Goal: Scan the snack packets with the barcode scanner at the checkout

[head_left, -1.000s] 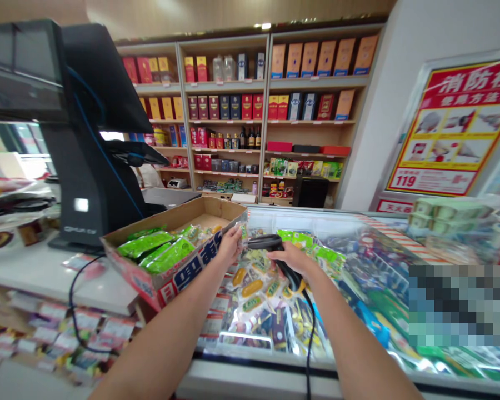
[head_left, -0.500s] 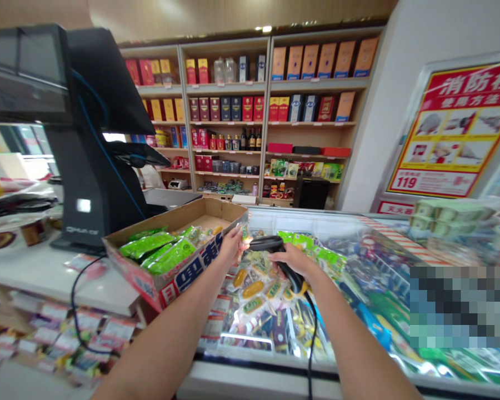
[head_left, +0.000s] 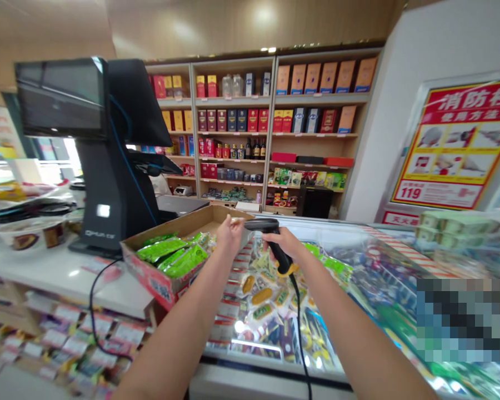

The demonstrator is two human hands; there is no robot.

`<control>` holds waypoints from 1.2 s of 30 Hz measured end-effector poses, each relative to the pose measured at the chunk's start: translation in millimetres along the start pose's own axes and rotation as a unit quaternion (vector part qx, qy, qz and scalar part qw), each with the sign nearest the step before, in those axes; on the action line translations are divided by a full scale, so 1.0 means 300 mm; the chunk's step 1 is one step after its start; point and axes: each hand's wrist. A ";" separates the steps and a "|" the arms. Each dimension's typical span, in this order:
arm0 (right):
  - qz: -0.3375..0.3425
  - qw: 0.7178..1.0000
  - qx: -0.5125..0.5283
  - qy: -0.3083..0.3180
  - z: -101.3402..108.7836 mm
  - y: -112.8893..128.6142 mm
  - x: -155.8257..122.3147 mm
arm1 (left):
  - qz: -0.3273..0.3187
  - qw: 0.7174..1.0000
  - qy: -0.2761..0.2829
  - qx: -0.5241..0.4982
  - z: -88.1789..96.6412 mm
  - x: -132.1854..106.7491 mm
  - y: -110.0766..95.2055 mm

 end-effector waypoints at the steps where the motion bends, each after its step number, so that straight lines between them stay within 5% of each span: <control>1: 0.008 1.000 0.001 0.003 -0.012 0.024 0.015 | -0.008 0.999 -0.020 -0.033 -0.013 0.005 -0.032; 7: 0.024 1.000 0.015 0.012 -0.054 0.065 0.067 | -0.019 0.994 -0.072 -0.080 -0.034 0.000 -0.109; 11: 0.006 0.999 0.024 -0.024 -0.022 0.006 0.034 | -0.050 0.998 -0.034 -0.014 0.008 -0.007 -0.010; 14: -0.011 0.997 0.024 -0.076 0.024 -0.061 -0.005 | -0.064 0.986 0.069 0.135 0.066 -0.001 0.114; 17: -0.038 0.991 0.020 -0.125 0.065 -0.130 -0.037 | -0.072 0.919 0.182 0.343 0.133 0.011 0.235; 21: -0.060 0.985 0.016 -0.158 0.097 -0.194 -0.054 | -0.130 0.760 0.313 0.554 0.213 0.028 0.331; 23: -0.064 0.984 0.004 -0.164 0.103 -0.209 -0.054 | -0.122 0.710 0.339 0.605 0.244 0.033 0.346; 32: -0.043 0.982 -0.070 -0.172 0.086 -0.192 -0.060 | -0.125 0.603 0.247 0.748 0.258 0.038 0.288; 36: -0.035 0.984 -0.061 -0.166 0.086 -0.202 -0.053 | -0.078 0.595 0.231 0.766 0.261 0.044 0.250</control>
Point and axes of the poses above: each hand's wrist, its own x-axis towards the middle knuckle, its own z-axis out of the back of the hand, y = z × x, and after that the axes turned 7 degrees about -z, right-handed
